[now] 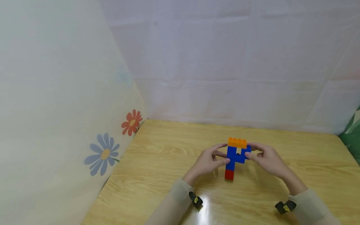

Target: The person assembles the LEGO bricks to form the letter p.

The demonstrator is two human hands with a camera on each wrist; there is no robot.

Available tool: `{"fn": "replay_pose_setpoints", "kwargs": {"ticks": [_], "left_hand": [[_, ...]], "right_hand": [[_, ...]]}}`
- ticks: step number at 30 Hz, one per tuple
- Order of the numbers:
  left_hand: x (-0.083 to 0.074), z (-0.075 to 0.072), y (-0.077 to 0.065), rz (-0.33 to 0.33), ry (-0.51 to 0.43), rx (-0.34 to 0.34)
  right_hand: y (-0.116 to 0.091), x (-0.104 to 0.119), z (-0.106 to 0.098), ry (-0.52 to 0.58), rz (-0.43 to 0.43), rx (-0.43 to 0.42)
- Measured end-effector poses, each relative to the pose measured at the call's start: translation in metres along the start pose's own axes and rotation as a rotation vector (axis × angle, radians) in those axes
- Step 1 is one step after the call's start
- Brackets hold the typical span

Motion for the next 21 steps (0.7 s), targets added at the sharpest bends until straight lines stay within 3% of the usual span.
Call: {"fn": "replay_pose_setpoints", "kwargs": {"ticks": [6, 12, 17, 21], "left_hand": [[0.002, 0.005, -0.003, -0.009, -0.054, -0.006], [0.006, 0.007, -0.006, -0.07, -0.133, -0.02], [0.009, 0.007, -0.01, -0.13, -0.062, -0.025], [0.011, 0.006, -0.013, -0.175, 0.046, -0.008]], "right_hand": [[0.0, -0.005, 0.003, 0.02, -0.019, -0.022], [-0.003, -0.007, 0.013, -0.088, -0.059, -0.025], [-0.003, -0.008, 0.024, -0.231, -0.061, 0.002], [0.003, -0.014, 0.034, -0.282, -0.041, 0.054]]}}
Point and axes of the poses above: each hand's wrist, its own y-axis towards the middle knuckle, its own z-axis out of the palm, x = y × z, the point moved 4 cm from there along y, towards the middle knuckle, and after that the axes turned 2 degrees about y, right-handed, at the moved point
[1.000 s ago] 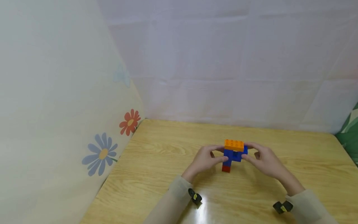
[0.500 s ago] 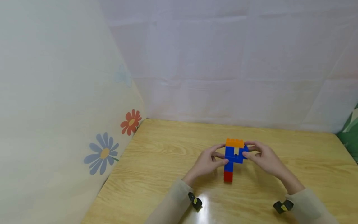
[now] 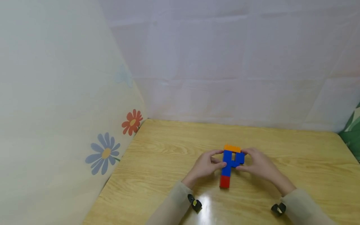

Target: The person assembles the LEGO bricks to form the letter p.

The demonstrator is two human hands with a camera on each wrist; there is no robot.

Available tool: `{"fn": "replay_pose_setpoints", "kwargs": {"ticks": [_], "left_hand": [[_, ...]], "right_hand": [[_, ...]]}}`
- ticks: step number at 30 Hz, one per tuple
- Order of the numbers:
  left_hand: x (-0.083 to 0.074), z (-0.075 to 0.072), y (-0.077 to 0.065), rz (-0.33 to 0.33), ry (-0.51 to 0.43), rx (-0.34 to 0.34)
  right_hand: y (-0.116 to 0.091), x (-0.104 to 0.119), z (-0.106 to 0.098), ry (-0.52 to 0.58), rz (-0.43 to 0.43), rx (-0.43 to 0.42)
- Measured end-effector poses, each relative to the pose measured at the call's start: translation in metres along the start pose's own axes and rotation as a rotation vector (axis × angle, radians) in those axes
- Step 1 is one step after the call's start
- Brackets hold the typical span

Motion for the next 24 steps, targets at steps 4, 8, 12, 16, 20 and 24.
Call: {"fn": "replay_pose_setpoints", "kwargs": {"ticks": [4, 8, 12, 16, 20, 24], "left_hand": [[0.004, -0.001, 0.0, -0.014, 0.127, 0.022], [0.006, 0.0, 0.001, -0.015, 0.233, 0.047], [0.006, 0.003, 0.001, 0.001, 0.3, 0.061], [0.004, 0.005, 0.001, 0.023, 0.362, 0.07], [0.002, 0.006, 0.001, 0.034, 0.403, 0.071], [0.001, 0.004, -0.001, 0.019, 0.437, 0.048]], "right_hand": [[0.007, -0.006, 0.009, 0.007, 0.017, 0.076], [0.011, -0.009, 0.014, 0.011, 0.011, 0.119], [0.012, -0.01, 0.016, 0.002, 0.007, 0.148], [0.012, -0.01, 0.017, -0.007, 0.008, 0.169], [0.012, -0.011, 0.016, -0.021, 0.001, 0.179], [0.01, -0.01, 0.014, -0.043, 0.0, 0.166]]}}
Point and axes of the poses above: each hand's wrist, its own y-axis towards the middle knuckle, its own z-axis out of the palm, x = y × z, the point moved 4 cm from there along y, towards the middle knuckle, and after that the axes turned 2 degrees about y, right-handed, at the moved point
